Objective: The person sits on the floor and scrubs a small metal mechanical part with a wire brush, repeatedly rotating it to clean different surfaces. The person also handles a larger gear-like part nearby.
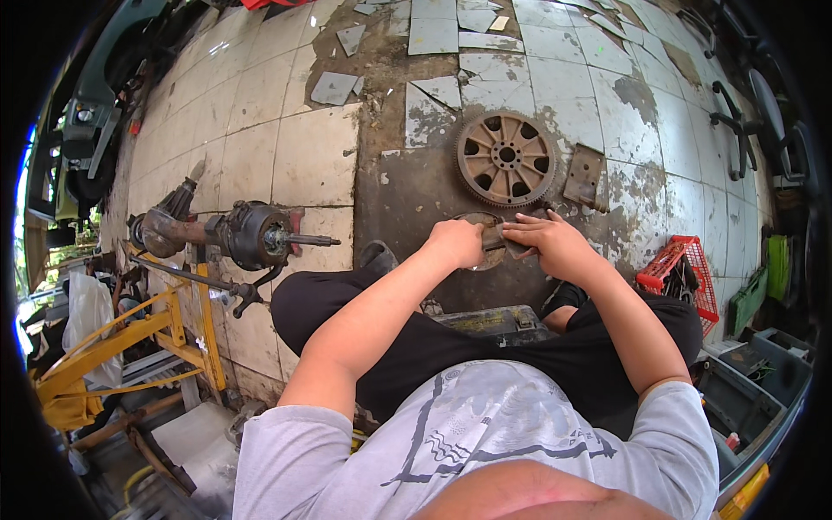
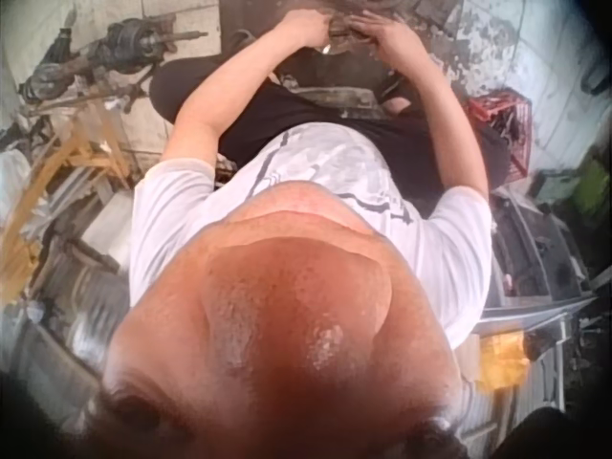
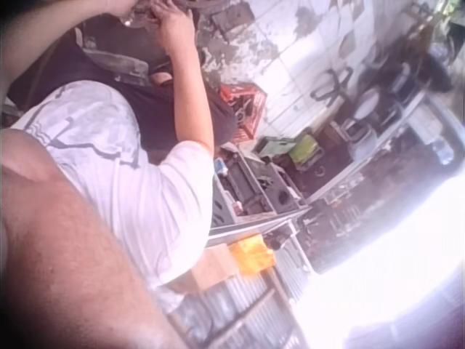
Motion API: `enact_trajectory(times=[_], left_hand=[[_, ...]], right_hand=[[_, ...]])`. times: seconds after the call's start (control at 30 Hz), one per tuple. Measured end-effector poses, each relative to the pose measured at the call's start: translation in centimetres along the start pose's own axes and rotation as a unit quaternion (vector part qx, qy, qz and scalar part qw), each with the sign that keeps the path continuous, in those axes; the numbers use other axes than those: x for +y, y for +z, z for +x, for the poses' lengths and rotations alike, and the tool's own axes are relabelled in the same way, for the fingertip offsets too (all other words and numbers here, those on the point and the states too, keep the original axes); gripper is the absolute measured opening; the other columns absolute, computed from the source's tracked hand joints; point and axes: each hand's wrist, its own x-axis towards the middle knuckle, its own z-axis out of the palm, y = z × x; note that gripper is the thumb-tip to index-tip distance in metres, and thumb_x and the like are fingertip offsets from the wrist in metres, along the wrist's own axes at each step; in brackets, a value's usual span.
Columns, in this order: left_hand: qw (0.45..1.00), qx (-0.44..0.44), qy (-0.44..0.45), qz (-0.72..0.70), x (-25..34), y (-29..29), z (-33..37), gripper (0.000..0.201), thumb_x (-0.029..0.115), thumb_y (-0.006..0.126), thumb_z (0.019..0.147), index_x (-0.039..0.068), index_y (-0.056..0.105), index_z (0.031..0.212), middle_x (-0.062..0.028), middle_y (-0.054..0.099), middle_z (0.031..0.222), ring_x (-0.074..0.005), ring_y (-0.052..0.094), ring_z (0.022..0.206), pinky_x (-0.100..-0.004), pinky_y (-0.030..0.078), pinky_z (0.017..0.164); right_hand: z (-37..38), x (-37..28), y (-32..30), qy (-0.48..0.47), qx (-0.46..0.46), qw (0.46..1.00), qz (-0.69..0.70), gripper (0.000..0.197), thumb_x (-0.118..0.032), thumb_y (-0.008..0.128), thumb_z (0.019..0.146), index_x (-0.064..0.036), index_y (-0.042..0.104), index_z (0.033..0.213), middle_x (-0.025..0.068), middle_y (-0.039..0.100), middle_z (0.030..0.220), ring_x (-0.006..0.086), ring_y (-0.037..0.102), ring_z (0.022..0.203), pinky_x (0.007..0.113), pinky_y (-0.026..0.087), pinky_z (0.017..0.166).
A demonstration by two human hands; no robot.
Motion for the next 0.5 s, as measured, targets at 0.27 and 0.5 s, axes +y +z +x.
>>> enact_trajectory(times=[0.27, 0.5], left_hand=[[1.000, -0.004, 0.003, 0.009, 0.3, -0.1, 0.0, 0.062, 0.029, 0.066, 0.089, 0.015, 0.062, 0.149, -0.0160, 0.078, 0.124, -0.0341, 0.076, 0.114, -0.0473, 0.062, 0.096], [1.000, -0.017, 0.001, 0.012, 0.1, -0.5, -0.1, 0.056, 0.027, 0.061, 0.092, 0.012, 0.065, 0.146, -0.0156, 0.077, 0.126, -0.0331, 0.075, 0.117, -0.0469, 0.062, 0.097]], right_hand=[[0.3, -0.9, -0.3, -0.060, 0.035, 0.997, 0.044, 0.061, 0.000, 0.066, 0.090, -0.0200, 0.068, 0.147, -0.0025, 0.066, 0.153, 0.0212, 0.058, 0.146, 0.073, 0.036, 0.120], [1.2, 0.6, -0.2, 0.025, 0.014, 0.998, -0.056, 0.062, 0.000, 0.066, 0.091, -0.0211, 0.065, 0.149, -0.0042, 0.062, 0.157, 0.0203, 0.052, 0.152, 0.071, 0.036, 0.122]])
